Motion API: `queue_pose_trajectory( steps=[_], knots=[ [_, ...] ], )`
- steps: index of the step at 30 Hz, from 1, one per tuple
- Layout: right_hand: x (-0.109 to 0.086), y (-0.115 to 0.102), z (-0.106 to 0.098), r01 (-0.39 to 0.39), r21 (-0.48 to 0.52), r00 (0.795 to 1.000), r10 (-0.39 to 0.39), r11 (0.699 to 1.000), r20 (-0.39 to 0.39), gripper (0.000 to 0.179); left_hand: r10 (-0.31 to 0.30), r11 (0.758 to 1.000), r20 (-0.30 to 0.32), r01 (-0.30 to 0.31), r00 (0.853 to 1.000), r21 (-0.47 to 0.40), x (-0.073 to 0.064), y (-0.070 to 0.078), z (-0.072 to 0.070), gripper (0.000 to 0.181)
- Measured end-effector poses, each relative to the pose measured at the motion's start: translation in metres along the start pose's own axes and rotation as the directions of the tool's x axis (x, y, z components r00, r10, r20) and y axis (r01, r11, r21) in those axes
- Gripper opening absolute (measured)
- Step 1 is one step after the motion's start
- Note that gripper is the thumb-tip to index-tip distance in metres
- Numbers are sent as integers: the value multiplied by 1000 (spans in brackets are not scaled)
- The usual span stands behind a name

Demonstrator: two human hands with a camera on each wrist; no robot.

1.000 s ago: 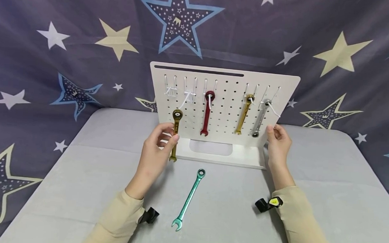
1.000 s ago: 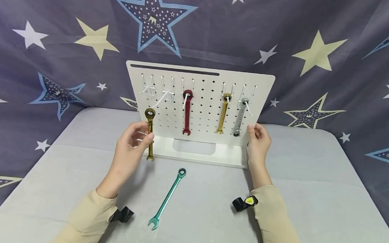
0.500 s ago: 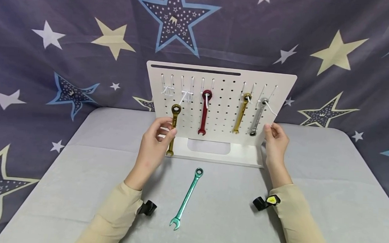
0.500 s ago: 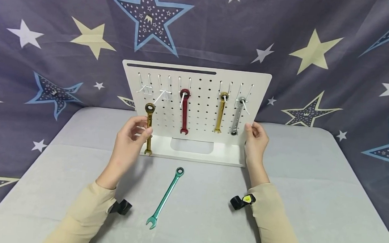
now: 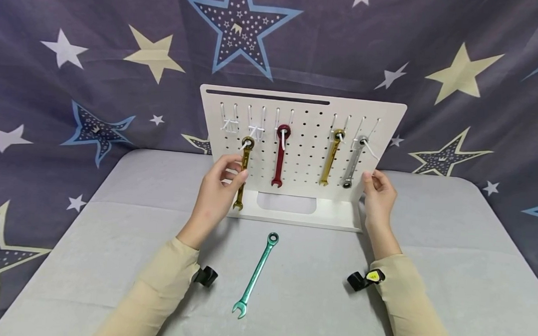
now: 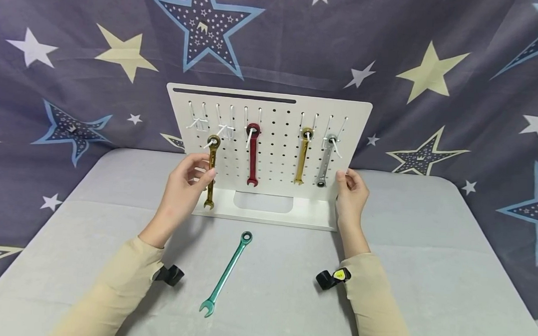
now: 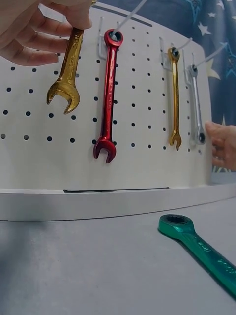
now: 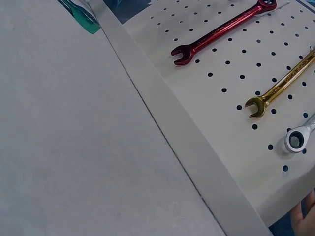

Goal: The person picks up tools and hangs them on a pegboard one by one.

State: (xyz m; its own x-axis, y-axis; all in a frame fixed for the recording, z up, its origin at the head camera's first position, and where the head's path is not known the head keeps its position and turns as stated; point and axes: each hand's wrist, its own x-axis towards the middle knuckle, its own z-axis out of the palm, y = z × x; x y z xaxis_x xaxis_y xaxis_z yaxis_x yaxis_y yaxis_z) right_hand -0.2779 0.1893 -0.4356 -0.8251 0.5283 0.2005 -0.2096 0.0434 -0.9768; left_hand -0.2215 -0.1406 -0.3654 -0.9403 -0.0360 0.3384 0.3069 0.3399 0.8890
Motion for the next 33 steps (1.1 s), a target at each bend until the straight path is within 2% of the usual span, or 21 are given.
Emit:
queue_pose_trajectory(
  steps=[11, 18, 28, 33],
  knots=[
    [0, -1, 0, -12, -36, 1000, 12, 999, 6, 23, 12, 999, -10, -13, 1000, -39, 18, -5, 8, 30],
    [0, 1, 0, -3, -15, 1000, 3, 1000, 6, 20, 7, 999, 0, -7, 1000, -31, 27, -5, 13, 30],
    [1, 2, 0, 4, -30, 1000, -3, 1000, 9, 28, -13, 999, 0, 13, 1000, -52, 34, -7, 19, 29],
    [1, 2, 0, 2, -27, 1000, -2, 1000, 9, 26, -12, 998, 0, 12, 1000, -68, 36, -10, 21, 29]
  ],
)
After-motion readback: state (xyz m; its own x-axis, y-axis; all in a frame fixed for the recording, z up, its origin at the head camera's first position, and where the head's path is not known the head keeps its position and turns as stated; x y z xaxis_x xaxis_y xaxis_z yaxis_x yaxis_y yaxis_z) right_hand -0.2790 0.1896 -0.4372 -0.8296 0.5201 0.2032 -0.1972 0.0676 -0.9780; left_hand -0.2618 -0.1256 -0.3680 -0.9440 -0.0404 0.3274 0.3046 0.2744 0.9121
